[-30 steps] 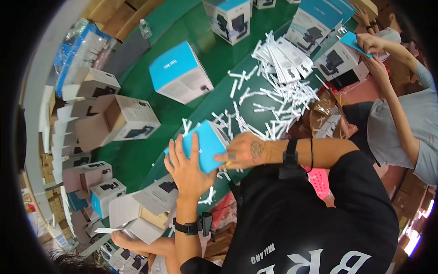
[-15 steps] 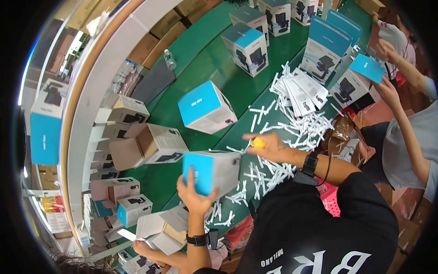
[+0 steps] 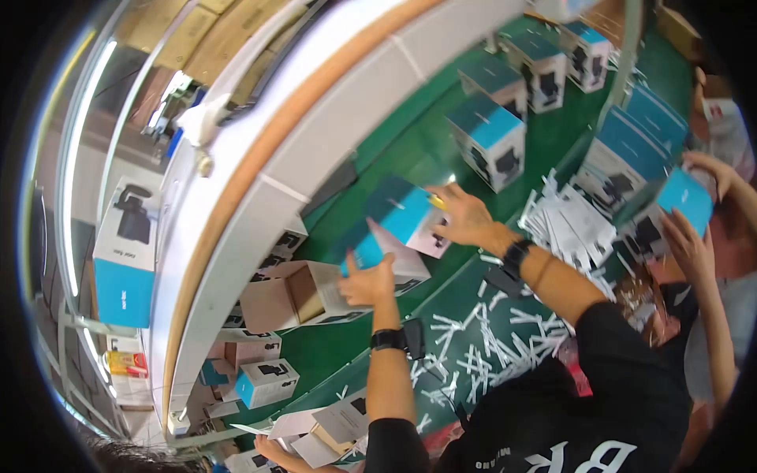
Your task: The person uses a utility knife to cut tape on various blue and white boxes, opening them to insert manuals and cardboard dividers. After preparing each box, the person sets it aside on the green work surface.
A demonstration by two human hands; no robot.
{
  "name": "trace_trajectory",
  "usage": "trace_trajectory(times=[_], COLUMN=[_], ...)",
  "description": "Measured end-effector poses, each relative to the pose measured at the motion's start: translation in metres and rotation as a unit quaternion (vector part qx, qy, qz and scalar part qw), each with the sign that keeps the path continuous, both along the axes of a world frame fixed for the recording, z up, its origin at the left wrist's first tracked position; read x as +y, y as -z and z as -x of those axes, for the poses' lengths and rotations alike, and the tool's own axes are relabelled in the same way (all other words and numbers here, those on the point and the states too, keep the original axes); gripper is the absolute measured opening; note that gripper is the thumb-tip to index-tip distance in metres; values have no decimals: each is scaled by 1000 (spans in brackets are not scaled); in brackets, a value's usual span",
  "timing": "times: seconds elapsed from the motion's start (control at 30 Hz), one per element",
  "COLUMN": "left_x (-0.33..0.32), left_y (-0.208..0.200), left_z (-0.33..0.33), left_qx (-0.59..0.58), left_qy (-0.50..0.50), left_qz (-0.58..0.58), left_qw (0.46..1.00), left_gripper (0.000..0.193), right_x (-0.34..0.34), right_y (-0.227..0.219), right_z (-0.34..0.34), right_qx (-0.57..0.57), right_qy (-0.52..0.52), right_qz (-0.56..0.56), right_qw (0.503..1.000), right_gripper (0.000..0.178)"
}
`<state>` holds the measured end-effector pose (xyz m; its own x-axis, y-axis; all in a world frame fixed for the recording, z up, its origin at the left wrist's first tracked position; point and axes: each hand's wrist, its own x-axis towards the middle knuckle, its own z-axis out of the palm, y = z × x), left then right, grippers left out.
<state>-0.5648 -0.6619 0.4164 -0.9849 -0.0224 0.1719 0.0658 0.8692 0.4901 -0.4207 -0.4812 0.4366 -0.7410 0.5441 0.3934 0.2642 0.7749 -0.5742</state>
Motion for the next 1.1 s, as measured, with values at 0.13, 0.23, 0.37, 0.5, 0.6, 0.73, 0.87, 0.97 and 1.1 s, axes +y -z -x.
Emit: trace_trajectory(times=[0.13, 0.23, 0.37, 0.5, 0.6, 0.73, 0.87, 0.97, 1.1], left_x=[76, 85, -15, -124, -229, -224, -227, -259, -281], left_y=[-10, 0, 52, -69, -22, -9, -65, -76, -56], left_z=[15, 53, 149, 99, 138, 117, -9, -90, -136], left_qx=[51, 98, 256, 163, 136, 189, 169, 139, 182], left_qy=[92, 216, 414, 503, 411, 495, 587, 658, 676], left_qz=[20, -81, -9, 136, 341, 235, 176, 209, 24], left_qw=[994, 968, 874, 838, 835, 815, 772, 710, 713], left_gripper=[85, 68, 39, 59, 24, 19, 13, 7, 12], right_x=[22, 41, 46, 9, -22, -25, -27, -47, -134], right_y=[18, 1, 22, 113, 115, 118, 106, 83, -38], right_z=[-8, -28, -74, -228, -242, -264, -284, -248, -186], right_qx=[55, 74, 53, -164, -192, -168, -151, -130, 222], right_qy=[91, 58, 65, 346, 326, 257, 195, 142, 51], right_qz=[-21, -23, -43, -27, -2, 18, -21, -74, 253], right_qw=[994, 995, 996, 923, 926, 951, 969, 979, 940], right_gripper=[65, 66, 68, 65, 62, 53, 34, 21, 7])
